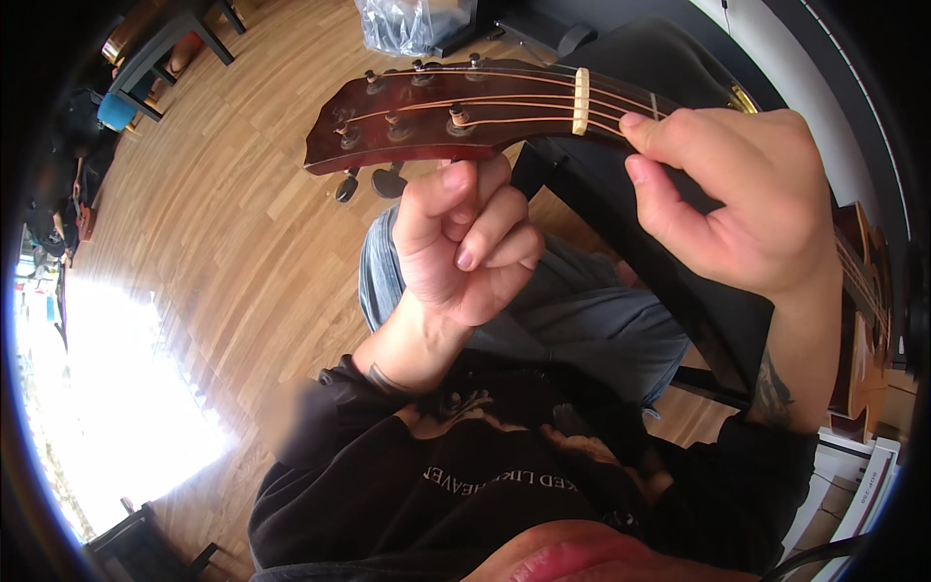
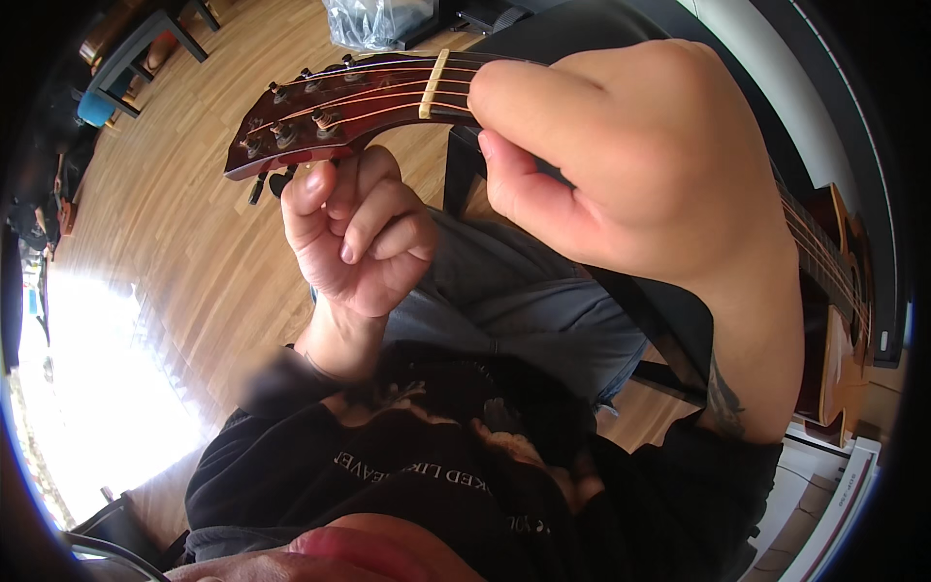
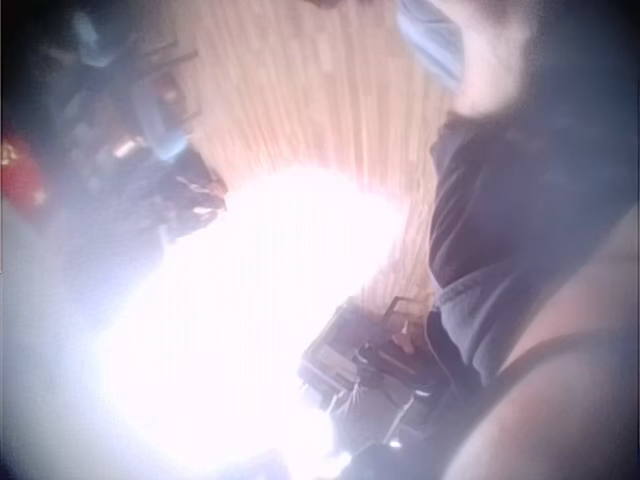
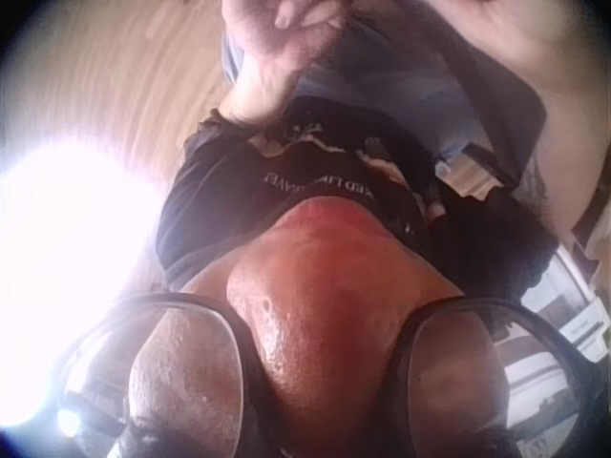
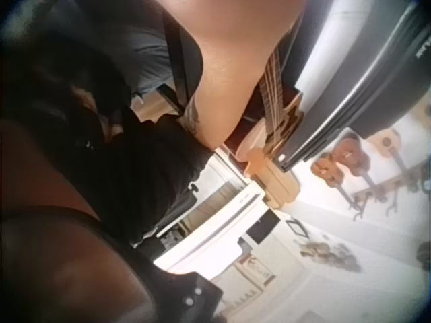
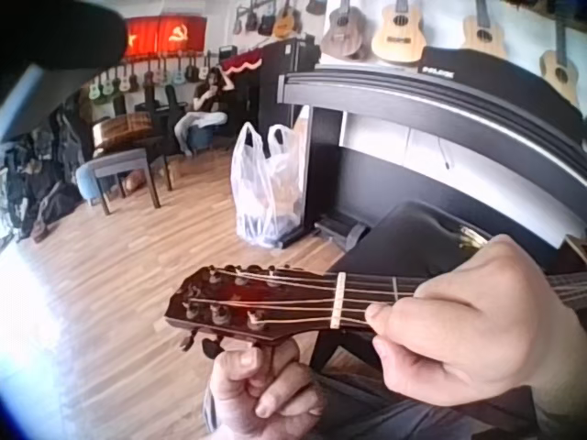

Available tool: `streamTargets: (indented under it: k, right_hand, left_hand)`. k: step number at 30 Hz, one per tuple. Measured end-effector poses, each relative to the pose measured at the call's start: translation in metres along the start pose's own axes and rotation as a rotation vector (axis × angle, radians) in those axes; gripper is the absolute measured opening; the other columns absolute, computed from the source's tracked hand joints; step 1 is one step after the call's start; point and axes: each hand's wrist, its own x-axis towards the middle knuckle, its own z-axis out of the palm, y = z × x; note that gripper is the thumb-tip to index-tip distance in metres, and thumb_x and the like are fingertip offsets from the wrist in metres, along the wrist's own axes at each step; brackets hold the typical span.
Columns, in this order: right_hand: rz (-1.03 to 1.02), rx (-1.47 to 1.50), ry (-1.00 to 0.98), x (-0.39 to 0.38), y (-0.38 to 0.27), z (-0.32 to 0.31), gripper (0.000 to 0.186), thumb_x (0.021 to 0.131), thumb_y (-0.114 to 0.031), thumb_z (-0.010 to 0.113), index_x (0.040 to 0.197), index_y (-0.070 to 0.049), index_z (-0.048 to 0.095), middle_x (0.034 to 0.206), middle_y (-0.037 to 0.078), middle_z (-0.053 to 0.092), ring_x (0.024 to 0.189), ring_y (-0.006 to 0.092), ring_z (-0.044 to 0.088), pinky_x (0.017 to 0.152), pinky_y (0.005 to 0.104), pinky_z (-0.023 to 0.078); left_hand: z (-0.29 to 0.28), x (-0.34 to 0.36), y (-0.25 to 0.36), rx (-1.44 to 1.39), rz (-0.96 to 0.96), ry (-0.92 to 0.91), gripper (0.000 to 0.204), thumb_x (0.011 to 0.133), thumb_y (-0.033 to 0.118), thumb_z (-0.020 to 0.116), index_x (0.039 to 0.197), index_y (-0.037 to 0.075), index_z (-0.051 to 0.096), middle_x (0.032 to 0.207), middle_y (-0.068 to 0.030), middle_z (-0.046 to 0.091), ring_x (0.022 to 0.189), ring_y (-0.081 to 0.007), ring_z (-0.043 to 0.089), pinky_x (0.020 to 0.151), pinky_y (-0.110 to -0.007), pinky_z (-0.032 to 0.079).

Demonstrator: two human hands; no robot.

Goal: The person tunes a guitar by turning the tuning pegs on the headstock while plucking the strings to check pitch. They adjust each string individually and then set the guitar down on a chair.

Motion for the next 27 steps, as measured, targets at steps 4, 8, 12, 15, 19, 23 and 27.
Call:
streamTargets:
  k: [4, 8, 12, 15, 19, 23, 27]
  right_hand:
    - [-0.001, 0.003, 0.011, 0.0, -0.001, 0.0, 0.02, 0.08, 0.01, 0.08, 0.097, 0.005, 0.071, 0.07, 0.01, 0.066, 0.051, 0.0226, 0.063, 0.046, 0.0308, 0.044]
    - [-0.002, 0.018, 0.031, 0.0, 0.001, 0.002, 0.021, 0.08, 0.01, 0.08, 0.099, 0.006, 0.072, 0.07, 0.01, 0.066, 0.051, 0.0214, 0.061, 0.047, 0.0304, 0.043]
    - [0.005, 0.012, 0.034, 0.0, -0.002, 0.001, 0.021, 0.08, 0.009, 0.08, 0.1, 0.006, 0.072, 0.07, 0.01, 0.065, 0.051, 0.0213, 0.061, 0.047, 0.0304, 0.043]
    - [0.019, 0.019, 0.05, 0.003, -0.005, 0.001, 0.02, 0.08, 0.009, 0.08, 0.098, 0.005, 0.072, 0.07, 0.011, 0.066, 0.052, 0.0234, 0.063, 0.047, 0.0317, 0.045]
    - [0.055, 0.028, 0.08, 0.002, -0.006, 0.002, 0.018, 0.079, 0.006, 0.081, 0.094, 0.003, 0.071, 0.069, 0.011, 0.065, 0.052, 0.0269, 0.063, 0.047, 0.034, 0.046]
    - [0.058, 0.023, 0.131, 0.005, -0.007, 0.008, 0.018, 0.079, 0.002, 0.082, 0.094, -0.001, 0.072, 0.066, 0.008, 0.064, 0.049, 0.0253, 0.059, 0.044, 0.0342, 0.043]
    - [0.026, 0.029, 0.099, 0.006, -0.005, 0.005, 0.02, 0.08, 0.005, 0.081, 0.099, 0.004, 0.072, 0.068, 0.009, 0.064, 0.05, 0.0227, 0.061, 0.046, 0.0323, 0.043]
  left_hand:
    - [-0.009, -0.003, -0.005, -0.02, -0.041, -0.118, 0.039, 0.112, 0.046, 0.061, 0.087, 0.018, 0.051, 0.081, 0.0073, 0.05, 0.051, -0.0027, 0.044, 0.051, -0.023, 0.03]
    - [-0.014, -0.011, -0.008, -0.111, -0.12, -0.177, 0.034, 0.113, 0.052, 0.056, 0.118, 0.021, 0.07, 0.092, 0.0083, 0.056, 0.054, -0.0021, 0.047, 0.051, -0.022, 0.03]
    - [-0.023, -0.006, -0.006, -0.136, -0.125, -0.264, 0.028, 0.111, 0.047, 0.064, 0.123, 0.023, 0.072, 0.09, 0.0113, 0.057, 0.054, -0.001, 0.047, 0.052, -0.021, 0.03]
    - [-0.016, -0.005, -0.011, -0.195, -0.119, -0.166, 0.032, 0.106, 0.049, 0.072, 0.097, 0.019, 0.068, 0.077, 0.0104, 0.051, 0.055, -0.0013, 0.046, 0.052, -0.023, 0.029]
    - [0.007, -0.001, 0.0, -0.023, 0.001, 0.111, 0.035, 0.108, 0.039, 0.07, 0.086, 0.016, 0.055, 0.072, 0.0073, 0.046, 0.053, -0.0034, 0.042, 0.052, -0.024, 0.028]
    - [-0.004, -0.005, -0.003, -0.045, -0.005, -0.041, 0.037, 0.11, 0.045, 0.064, 0.09, 0.016, 0.054, 0.077, 0.0076, 0.047, 0.053, -0.0032, 0.041, 0.052, -0.024, 0.029]
    - [-0.01, -0.01, -0.007, -0.161, -0.136, -0.177, 0.038, 0.109, 0.056, 0.062, 0.106, 0.019, 0.065, 0.084, 0.0091, 0.052, 0.057, -0.0022, 0.046, 0.054, -0.022, 0.029]
